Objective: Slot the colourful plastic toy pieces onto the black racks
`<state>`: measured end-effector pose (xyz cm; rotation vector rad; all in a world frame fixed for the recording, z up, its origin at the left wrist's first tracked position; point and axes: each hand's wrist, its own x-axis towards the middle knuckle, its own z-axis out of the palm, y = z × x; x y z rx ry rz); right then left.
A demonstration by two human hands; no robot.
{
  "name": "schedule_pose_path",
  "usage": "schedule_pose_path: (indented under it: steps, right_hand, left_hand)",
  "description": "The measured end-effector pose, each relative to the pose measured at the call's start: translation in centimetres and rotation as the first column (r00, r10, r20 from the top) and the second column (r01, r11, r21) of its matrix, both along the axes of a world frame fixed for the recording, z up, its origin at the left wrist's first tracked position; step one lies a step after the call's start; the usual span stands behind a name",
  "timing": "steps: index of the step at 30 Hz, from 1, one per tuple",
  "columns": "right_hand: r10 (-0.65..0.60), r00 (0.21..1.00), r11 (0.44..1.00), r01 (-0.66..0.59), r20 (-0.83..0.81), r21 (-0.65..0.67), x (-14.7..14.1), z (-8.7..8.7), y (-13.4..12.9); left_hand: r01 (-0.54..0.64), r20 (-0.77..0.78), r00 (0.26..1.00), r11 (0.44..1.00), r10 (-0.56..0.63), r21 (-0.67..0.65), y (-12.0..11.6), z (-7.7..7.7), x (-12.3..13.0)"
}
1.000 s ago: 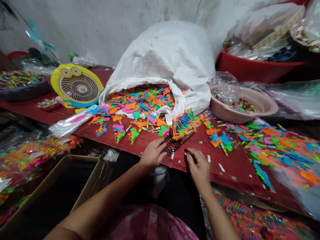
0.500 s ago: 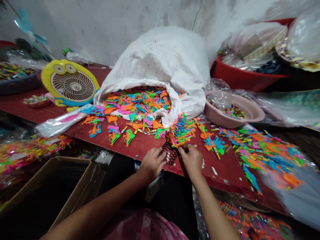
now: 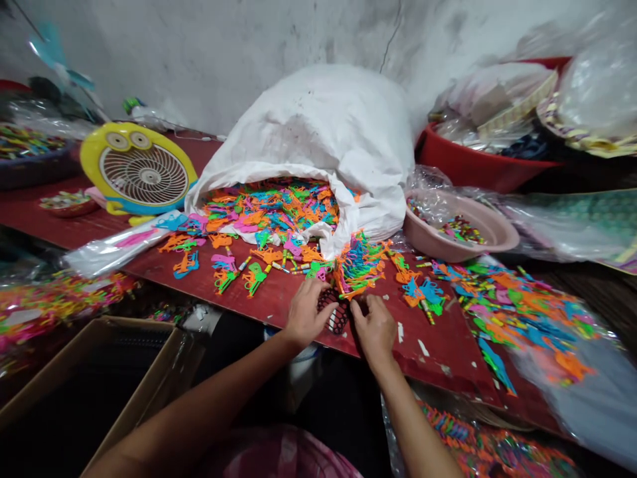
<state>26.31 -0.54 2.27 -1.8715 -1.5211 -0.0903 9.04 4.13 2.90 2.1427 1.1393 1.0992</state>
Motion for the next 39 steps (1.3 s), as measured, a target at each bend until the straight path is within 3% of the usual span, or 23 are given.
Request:
schedule_pose_path:
  steps: [2,8,14,16,19,22,29,35,39]
  right_hand:
    - [0.027,0.999,0.999,-0.026,-0.019,0.047,0.1,-0.1,0.0]
    - [0.116,0.98,0.992,-0.106,-0.163,0.066,0.1,0.0,-0.1]
    - [0.338,0.935,0.94,-0.341,-0.105,-0.006,-1.1,0.5,-0.6]
    - [0.302,0.943,0.953,-0.303,-0.14,0.013,-1.0,0.2,-0.6]
    - [0.138,0.941,0.99,-0.123,-0.308,0.068,-0.4,-0.6,-0.3]
    - [0.086,0.921,0.996,-0.065,-0.38,0.068,0.1,-1.0,-0.1]
    - [0.175,0.96,0.984,-0.162,-0.216,0.078,-0.1,-0.5,-0.5]
    - [0.179,0.948,0.984,-0.173,-0.262,0.044,0.0,-0.7,-0.3]
    - [0.08,0.904,0.997,-0.07,-0.42,0.04,0.4,-1.1,-0.2]
  left_hand:
    - [0.0,0.018,1.0,1.0,0.001,-0.027,0.6,0.3,0.6]
    - [0.07,-0.271,0.959,0.996,-0.082,-0.054,1.4,-0.1,0.8]
    - [0.119,-0.365,0.923,0.993,-0.118,-0.019,4.2,-0.5,-1.3]
    - [0.132,-0.387,0.913,0.991,-0.131,-0.025,5.2,-0.6,-1.9]
    - [0.143,-0.389,0.911,0.99,-0.139,-0.02,5.7,-0.9,-2.4]
    - [0.093,-0.373,0.924,0.996,-0.086,0.002,5.3,-1.3,-2.4]
    - [-0.148,-0.446,0.881,0.987,0.158,0.057,2.9,-0.6,-2.7]
    - [-0.115,-0.496,0.859,0.992,0.128,0.056,0.5,-0.1,-2.4]
    - [-0.009,-0.488,0.873,1.0,0.017,0.02,-1.4,0.0,-2.0]
